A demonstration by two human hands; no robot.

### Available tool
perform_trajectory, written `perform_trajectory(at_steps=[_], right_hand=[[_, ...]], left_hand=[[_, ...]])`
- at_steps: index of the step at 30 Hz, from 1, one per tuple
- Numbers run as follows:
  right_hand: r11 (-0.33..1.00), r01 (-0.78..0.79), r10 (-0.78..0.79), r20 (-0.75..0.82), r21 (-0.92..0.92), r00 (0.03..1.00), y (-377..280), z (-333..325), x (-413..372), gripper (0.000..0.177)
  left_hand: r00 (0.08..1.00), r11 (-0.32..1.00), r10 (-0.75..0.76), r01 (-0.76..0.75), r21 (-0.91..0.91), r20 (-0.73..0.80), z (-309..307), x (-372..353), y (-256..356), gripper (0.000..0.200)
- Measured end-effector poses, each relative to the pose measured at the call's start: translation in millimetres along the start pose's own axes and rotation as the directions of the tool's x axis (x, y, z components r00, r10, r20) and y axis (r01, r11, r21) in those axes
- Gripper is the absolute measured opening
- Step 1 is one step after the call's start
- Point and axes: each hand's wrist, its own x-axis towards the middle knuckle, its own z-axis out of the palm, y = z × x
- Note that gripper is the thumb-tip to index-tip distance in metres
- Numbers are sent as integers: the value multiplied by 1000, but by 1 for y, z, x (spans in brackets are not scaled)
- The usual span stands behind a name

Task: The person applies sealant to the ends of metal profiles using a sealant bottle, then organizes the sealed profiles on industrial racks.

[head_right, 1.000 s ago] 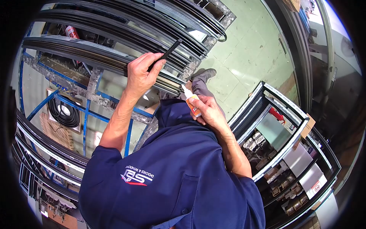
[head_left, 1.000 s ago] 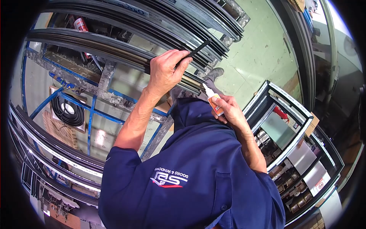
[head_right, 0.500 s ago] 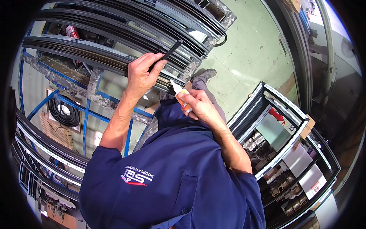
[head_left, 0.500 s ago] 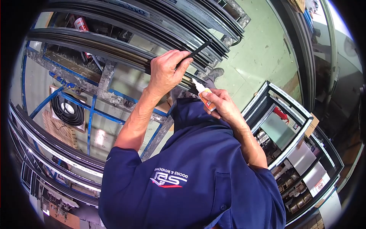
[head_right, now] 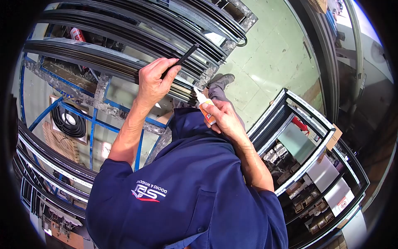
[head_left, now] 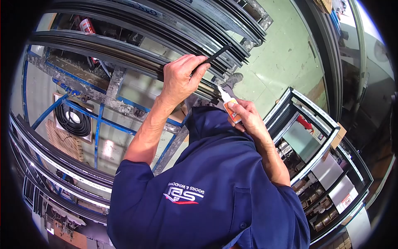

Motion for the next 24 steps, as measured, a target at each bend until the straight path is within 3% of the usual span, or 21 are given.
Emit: perform_trajectory(at_steps=[24], right_hand=[[1000,3,-5,-73,-29,997,14,-6,-7,34]], left_hand=[[1000,1000,-7,8,-10,14,-2,1,3,16]])
